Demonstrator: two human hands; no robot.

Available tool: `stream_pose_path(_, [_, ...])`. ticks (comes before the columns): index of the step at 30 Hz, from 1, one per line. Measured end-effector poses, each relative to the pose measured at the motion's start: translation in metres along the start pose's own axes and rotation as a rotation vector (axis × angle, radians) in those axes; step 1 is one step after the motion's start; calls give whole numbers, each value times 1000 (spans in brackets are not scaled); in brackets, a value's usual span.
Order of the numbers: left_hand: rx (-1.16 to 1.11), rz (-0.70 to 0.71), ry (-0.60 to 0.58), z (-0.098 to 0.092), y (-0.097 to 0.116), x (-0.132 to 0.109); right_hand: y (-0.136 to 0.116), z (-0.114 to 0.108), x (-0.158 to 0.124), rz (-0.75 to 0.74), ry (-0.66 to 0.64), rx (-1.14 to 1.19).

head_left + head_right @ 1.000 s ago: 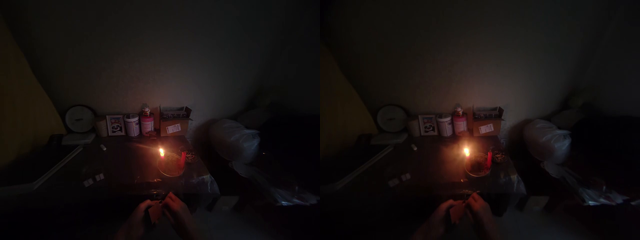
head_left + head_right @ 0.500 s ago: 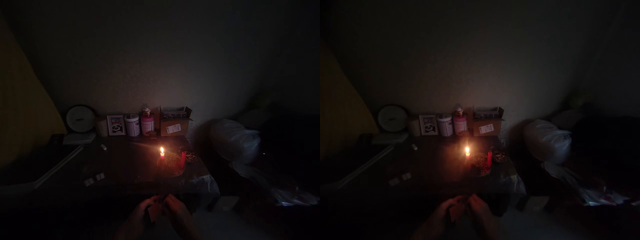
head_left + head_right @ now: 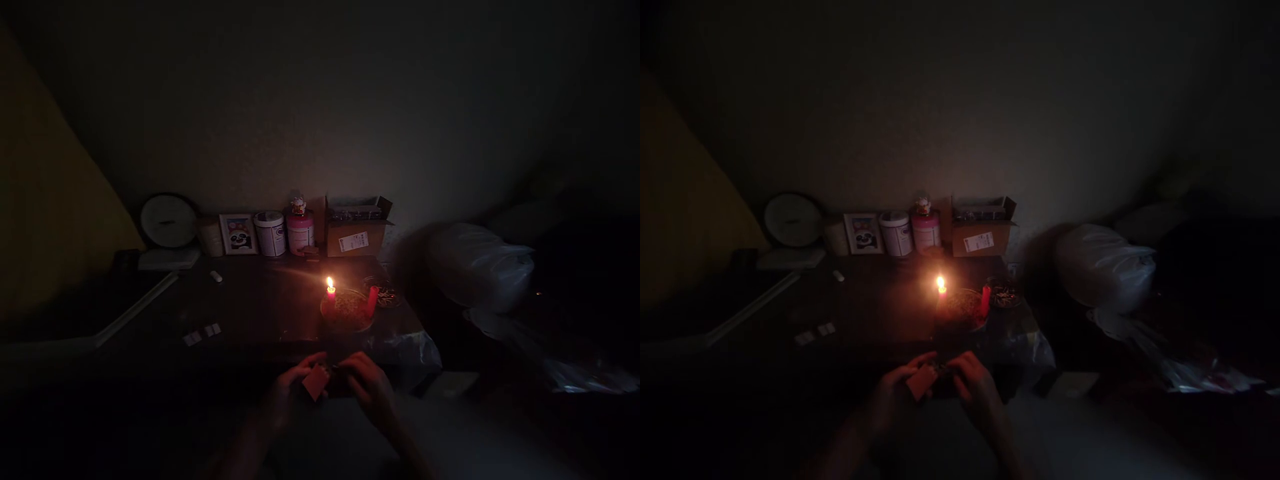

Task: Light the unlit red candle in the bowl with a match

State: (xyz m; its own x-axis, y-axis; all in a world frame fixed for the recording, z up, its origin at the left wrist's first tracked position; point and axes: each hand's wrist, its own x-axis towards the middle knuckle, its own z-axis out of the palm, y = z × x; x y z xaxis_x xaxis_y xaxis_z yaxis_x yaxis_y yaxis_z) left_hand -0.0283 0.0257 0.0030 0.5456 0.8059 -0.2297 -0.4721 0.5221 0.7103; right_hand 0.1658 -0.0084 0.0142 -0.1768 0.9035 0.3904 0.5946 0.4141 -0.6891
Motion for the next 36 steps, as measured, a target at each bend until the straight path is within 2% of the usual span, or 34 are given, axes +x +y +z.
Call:
stream_pose_path(3, [-93,-85,-37,1,4,-2,-1,0,0,-19,25,-33])
stream_pose_path(9, [-135,-15,-183,-2,-1,2,-3,3,-3,-29,-19,-120])
stream_pose_path(14, [-155,7,-231,-5,-7,7,-5,4,-5,-71,-1,-44])
stream_pose_path(19, [-122,5,-256,-4,-7,3,-11,2,-2,-33,-5,78])
stream_pose_path(24, [-189,37,-302,0,-4,2,-19,-5,3,10,111,213])
stream_pose_path(28, [-229,52,-319,2,-4,3,-24,-9,4,20,192,207])
stream_pose_path(32, [-191,62,-304,2,-5,3,-25,-6,2,20,135,163])
stream_pose_path(36, [-74,39,-219,6,-3,1,-23,-4,1,-13,111,186])
